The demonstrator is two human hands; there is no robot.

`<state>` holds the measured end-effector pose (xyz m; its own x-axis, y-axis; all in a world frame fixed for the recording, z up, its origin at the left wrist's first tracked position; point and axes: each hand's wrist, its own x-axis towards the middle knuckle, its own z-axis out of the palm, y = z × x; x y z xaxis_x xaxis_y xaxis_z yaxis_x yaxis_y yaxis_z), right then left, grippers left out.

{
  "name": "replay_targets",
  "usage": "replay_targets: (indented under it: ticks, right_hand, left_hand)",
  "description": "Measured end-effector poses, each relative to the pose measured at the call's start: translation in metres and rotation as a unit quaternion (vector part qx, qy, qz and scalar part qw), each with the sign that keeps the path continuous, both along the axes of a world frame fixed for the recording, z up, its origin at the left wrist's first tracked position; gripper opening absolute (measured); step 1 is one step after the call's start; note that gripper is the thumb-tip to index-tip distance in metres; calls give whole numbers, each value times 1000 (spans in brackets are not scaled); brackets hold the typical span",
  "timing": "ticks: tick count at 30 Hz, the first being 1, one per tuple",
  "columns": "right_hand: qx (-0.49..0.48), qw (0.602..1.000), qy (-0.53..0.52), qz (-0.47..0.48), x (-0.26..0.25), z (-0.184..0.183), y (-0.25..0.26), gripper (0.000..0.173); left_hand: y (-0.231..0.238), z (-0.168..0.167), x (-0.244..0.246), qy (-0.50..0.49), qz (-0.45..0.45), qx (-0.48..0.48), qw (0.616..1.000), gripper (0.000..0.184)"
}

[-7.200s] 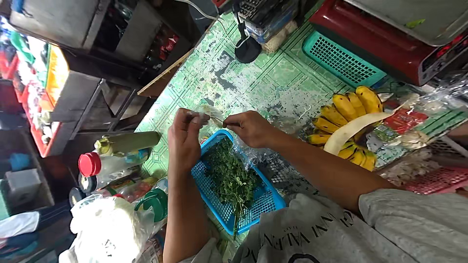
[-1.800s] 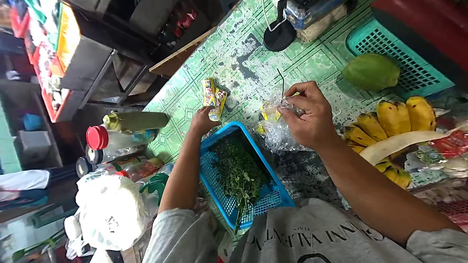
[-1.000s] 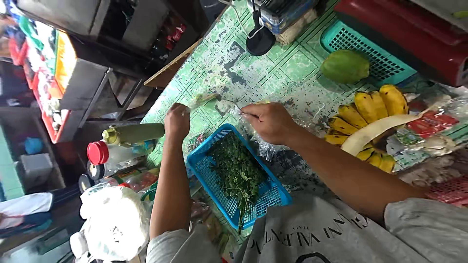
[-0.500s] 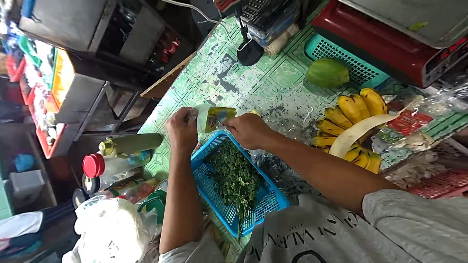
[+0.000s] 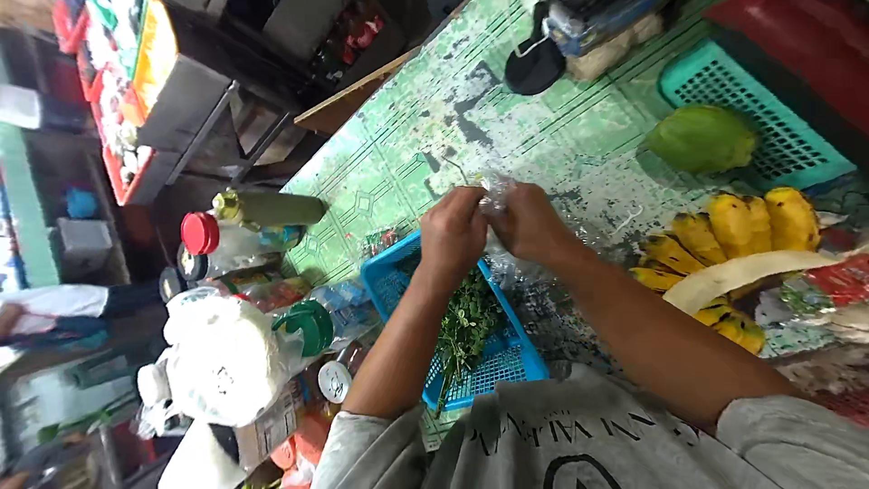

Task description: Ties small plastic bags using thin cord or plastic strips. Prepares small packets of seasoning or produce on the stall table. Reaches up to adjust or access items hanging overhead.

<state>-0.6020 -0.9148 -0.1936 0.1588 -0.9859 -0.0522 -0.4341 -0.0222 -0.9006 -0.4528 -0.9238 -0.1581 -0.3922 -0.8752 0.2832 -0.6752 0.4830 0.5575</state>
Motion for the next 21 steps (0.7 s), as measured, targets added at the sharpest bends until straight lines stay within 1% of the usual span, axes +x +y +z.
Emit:
replay_targets:
  ticks: [2, 4, 5, 6, 7, 8, 9, 10, 11, 12, 13, 14, 15, 16, 17, 18, 19, 21]
  right_hand:
    - [29, 998, -58, -5, -15, -4, 6, 44]
    - [47, 986, -160, -6, -29, -12, 11, 59]
    - [62, 972, -226, -1, -35, -15, 12, 63]
    - [77, 956, -284, 11, -39, -17, 11, 60]
    - [82, 948, -307, 27, -41, -17, 10, 56]
    - [73, 950, -302, 40, -43, -16, 10, 51]
    - [56, 961, -267, 43, -44, -14, 10, 42]
    - [34, 976, -213, 29, -44, -12, 10, 28]
    - [17, 986, -163, 21, -45, -10, 12, 20]
    - [6, 992, -122, 15, -46, -7, 14, 17]
    - [-6, 996, -84, 11, -49, -4, 15, 17]
    - [-20, 999, -47, 10, -50, 0, 16, 19]
    - [-36, 999, -12, 12, -49, 2, 19, 21]
    - [-50, 999, 13, 13, -46, 4, 20, 22]
    - [-56, 998, 30, 11, -44, 4, 21, 22]
    - [-62, 997, 38, 5, -43, 4, 21, 21]
    - [-73, 997, 35, -4, -42, 3, 21, 20]
    - [-102, 994, 10, -24, -46, 1, 25, 20]
  left_hand:
    - [10, -8, -1, 39, -12, 11, 999, 9]
    - [21, -15, -5, 55, -32, 28, 998, 10]
    - [27, -19, -9, 62, -46, 41, 996, 12]
    - [32, -21, -13, 66, -68, 63, 993, 14]
    - [35, -20, -15, 65, -98, 97, 988, 16]
    - [35, -14, -14, 64, -132, 153, 977, 16]
    - [30, -5, -6, 64, -164, 222, 959, 17]
    - [19, 4, 9, 66, -176, 287, 939, 20]
    - [6, 9, 32, 64, -154, 328, 930, 24]
    - [-13, 8, 62, 51, -95, 340, 934, 27]
    - [-37, 3, 97, 11, -7, 339, 941, 28]
    - [-61, -9, 133, -62, 98, 344, 932, 30]
    - [-78, -28, 170, -138, 198, 357, 903, 33]
    - [-88, -50, 202, -201, 277, 377, 861, 39]
    - [-89, -73, 224, -257, 332, 403, 814, 45]
    - [-84, -93, 236, -302, 363, 440, 763, 50]
    - [-76, -109, 243, -328, 372, 479, 724, 53]
    - [-57, -133, 249, -368, 365, 521, 679, 52]
